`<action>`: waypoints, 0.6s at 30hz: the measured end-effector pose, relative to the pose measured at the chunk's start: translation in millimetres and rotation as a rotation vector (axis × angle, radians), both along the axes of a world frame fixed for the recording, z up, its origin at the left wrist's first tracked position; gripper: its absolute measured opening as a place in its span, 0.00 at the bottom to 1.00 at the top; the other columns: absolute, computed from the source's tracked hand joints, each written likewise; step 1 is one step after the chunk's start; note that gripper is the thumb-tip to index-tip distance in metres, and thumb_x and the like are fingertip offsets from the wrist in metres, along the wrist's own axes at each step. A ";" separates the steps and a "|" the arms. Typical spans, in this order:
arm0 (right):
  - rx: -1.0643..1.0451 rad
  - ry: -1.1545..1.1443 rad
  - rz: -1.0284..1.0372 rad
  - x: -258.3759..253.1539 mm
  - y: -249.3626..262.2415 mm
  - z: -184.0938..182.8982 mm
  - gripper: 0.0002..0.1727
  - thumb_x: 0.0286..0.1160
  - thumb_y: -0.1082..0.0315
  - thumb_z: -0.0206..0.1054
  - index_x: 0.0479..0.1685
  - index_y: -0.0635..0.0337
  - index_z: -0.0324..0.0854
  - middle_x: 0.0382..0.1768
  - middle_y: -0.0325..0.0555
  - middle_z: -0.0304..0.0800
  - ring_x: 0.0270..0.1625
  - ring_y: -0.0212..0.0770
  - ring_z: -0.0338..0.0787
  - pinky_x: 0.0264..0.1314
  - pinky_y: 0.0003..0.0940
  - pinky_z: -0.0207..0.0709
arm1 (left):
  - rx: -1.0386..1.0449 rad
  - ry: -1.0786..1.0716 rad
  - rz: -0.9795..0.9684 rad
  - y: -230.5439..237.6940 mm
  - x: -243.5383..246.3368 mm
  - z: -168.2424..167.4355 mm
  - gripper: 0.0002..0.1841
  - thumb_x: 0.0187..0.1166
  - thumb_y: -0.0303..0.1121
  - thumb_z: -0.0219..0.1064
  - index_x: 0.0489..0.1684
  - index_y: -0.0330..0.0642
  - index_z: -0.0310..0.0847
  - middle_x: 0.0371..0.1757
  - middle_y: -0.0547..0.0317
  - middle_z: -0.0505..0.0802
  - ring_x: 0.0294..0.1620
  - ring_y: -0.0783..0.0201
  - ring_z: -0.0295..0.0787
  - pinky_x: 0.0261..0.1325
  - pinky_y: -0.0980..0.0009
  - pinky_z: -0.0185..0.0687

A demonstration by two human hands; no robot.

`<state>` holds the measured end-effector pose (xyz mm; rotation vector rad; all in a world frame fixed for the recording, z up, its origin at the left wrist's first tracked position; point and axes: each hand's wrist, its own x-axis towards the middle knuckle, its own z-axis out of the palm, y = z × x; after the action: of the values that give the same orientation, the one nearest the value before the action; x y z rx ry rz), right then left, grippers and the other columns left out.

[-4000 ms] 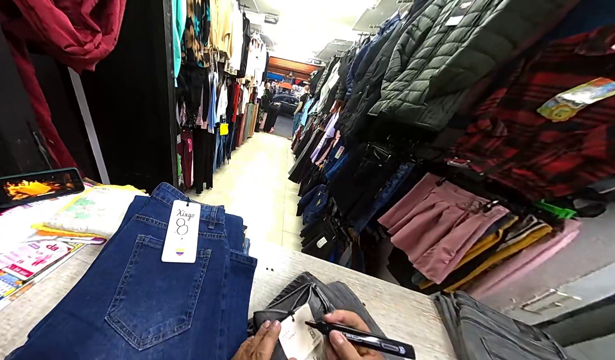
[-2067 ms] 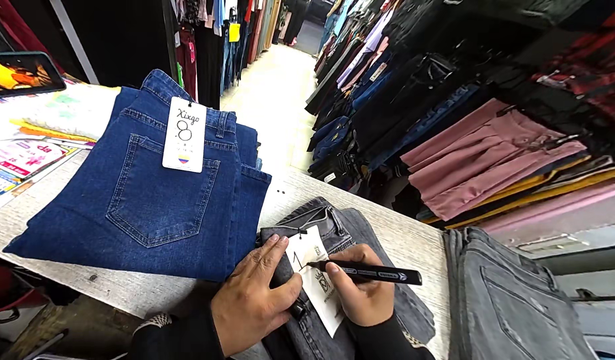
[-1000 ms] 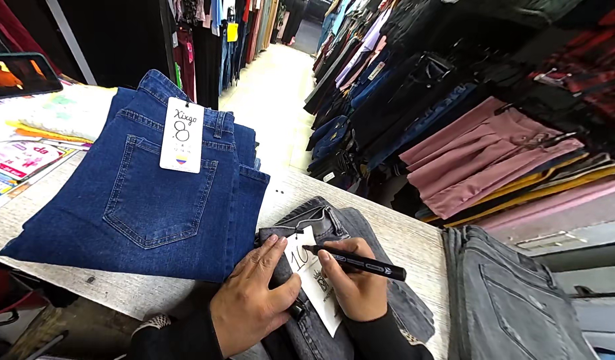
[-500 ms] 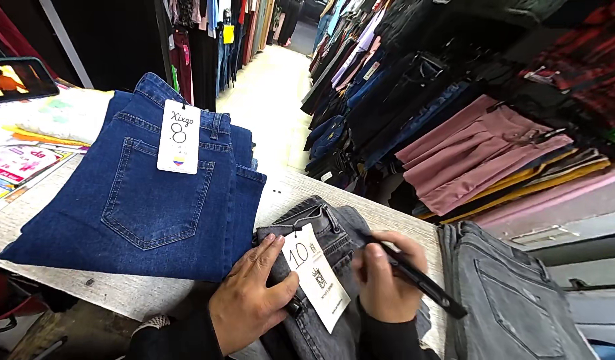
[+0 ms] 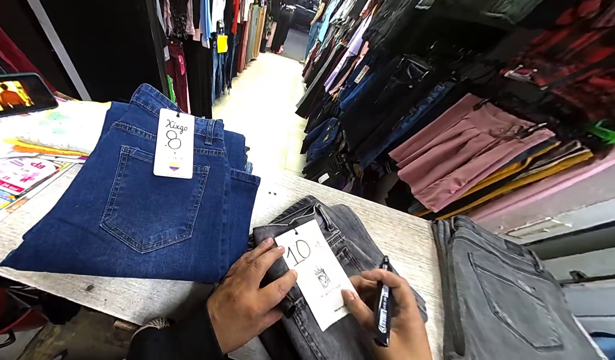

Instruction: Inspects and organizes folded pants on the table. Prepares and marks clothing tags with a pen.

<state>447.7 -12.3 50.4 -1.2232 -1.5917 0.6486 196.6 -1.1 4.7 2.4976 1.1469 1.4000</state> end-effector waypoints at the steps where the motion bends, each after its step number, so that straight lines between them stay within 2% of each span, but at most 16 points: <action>1: 0.024 0.060 -0.003 -0.8 1.3 0.2 0.25 0.59 0.77 0.74 0.57 0.66 0.70 0.39 0.41 0.91 0.36 0.31 0.91 0.36 0.22 0.86 | 0.003 -0.014 -0.014 -0.2 -0.9 0.4 0.20 0.74 0.40 0.71 0.66 0.55 0.87 0.69 0.38 0.87 0.78 0.41 0.80 0.79 0.55 0.76; 4: 0.081 0.142 0.002 -2.2 4.1 -0.8 0.25 0.59 0.78 0.73 0.57 0.63 0.69 0.38 0.41 0.91 0.37 0.33 0.91 0.37 0.23 0.87 | 0.039 -0.042 -0.020 -3.4 -3.1 3.6 0.17 0.80 0.39 0.68 0.65 0.52 0.85 0.68 0.42 0.88 0.77 0.47 0.82 0.80 0.58 0.75; 6: 0.149 0.142 0.006 -2.9 5.0 -2.6 0.24 0.62 0.76 0.75 0.57 0.59 0.70 0.39 0.40 0.91 0.37 0.32 0.91 0.37 0.22 0.87 | 0.083 -0.063 -0.013 -7.5 -4.1 10.2 0.12 0.84 0.38 0.64 0.59 0.47 0.84 0.63 0.47 0.90 0.72 0.52 0.85 0.78 0.63 0.76; 8: 0.276 0.092 -0.005 -3.3 5.8 -4.2 0.23 0.65 0.70 0.76 0.58 0.48 0.73 0.41 0.35 0.91 0.37 0.30 0.91 0.38 0.21 0.87 | 0.136 -0.103 -0.021 -10.7 -4.2 19.0 0.06 0.86 0.35 0.60 0.44 0.43 0.79 0.51 0.51 0.91 0.60 0.58 0.90 0.70 0.71 0.82; 10: 0.422 0.001 -0.012 -4.7 5.3 -3.6 0.22 0.68 0.66 0.75 0.59 0.36 0.75 0.43 0.28 0.90 0.40 0.27 0.91 0.40 0.20 0.86 | 0.147 -0.170 -0.067 -13.2 -4.5 26.8 0.12 0.88 0.38 0.59 0.33 0.42 0.74 0.39 0.52 0.87 0.46 0.61 0.89 0.58 0.77 0.84; 12: 0.509 -0.055 0.043 -9.8 -0.3 -1.4 0.20 0.71 0.65 0.74 0.58 0.32 0.76 0.44 0.25 0.89 0.44 0.26 0.91 0.44 0.20 0.87 | 0.128 -0.234 -0.137 -15.4 -4.4 32.6 0.18 0.89 0.40 0.60 0.26 0.40 0.74 0.29 0.52 0.85 0.35 0.62 0.87 0.45 0.78 0.84; 13: 0.516 -0.072 0.101 -13.3 -4.5 -0.4 0.18 0.73 0.66 0.73 0.57 0.33 0.78 0.46 0.25 0.89 0.47 0.26 0.91 0.47 0.20 0.86 | 0.111 -0.254 -0.173 -16.3 -3.9 34.1 0.18 0.90 0.39 0.59 0.26 0.39 0.75 0.27 0.52 0.85 0.33 0.62 0.86 0.42 0.78 0.83; 14: 0.505 -0.089 0.175 -16.5 -8.7 0.2 0.16 0.74 0.67 0.71 0.56 0.34 0.78 0.48 0.25 0.89 0.50 0.26 0.91 0.52 0.20 0.85 | 0.092 -0.264 -0.209 -16.7 -3.3 34.3 0.16 0.91 0.38 0.57 0.31 0.38 0.76 0.27 0.52 0.85 0.32 0.62 0.86 0.41 0.78 0.84; 16: 0.471 -0.112 0.323 -20.7 -13.9 -2.0 0.15 0.75 0.69 0.71 0.56 0.39 0.79 0.52 0.28 0.89 0.56 0.27 0.90 0.61 0.22 0.84 | 0.038 -0.266 -0.286 -16.4 -2.8 33.5 0.13 0.91 0.36 0.56 0.54 0.35 0.81 0.33 0.50 0.87 0.35 0.61 0.87 0.46 0.77 0.85; 17: 0.460 -0.124 0.391 -22.4 -14.0 -4.1 0.14 0.76 0.69 0.71 0.56 0.41 0.79 0.52 0.31 0.90 0.58 0.29 0.90 0.63 0.25 0.83 | 0.001 -0.257 -0.323 -16.2 -2.9 33.5 0.15 0.91 0.35 0.55 0.65 0.36 0.79 0.37 0.49 0.88 0.39 0.61 0.88 0.50 0.76 0.85; 18: 0.447 -0.135 0.447 -24.3 -13.4 -5.7 0.13 0.77 0.69 0.71 0.55 0.44 0.79 0.53 0.33 0.91 0.59 0.31 0.90 0.64 0.27 0.83 | -0.028 -0.249 -0.356 -15.8 -3.0 33.3 0.17 0.91 0.34 0.56 0.70 0.36 0.78 0.41 0.47 0.90 0.43 0.61 0.90 0.54 0.75 0.85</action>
<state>423.3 -25.6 44.7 -0.5954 -2.0151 0.4504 193.6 -16.8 38.0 2.2780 0.6346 1.5181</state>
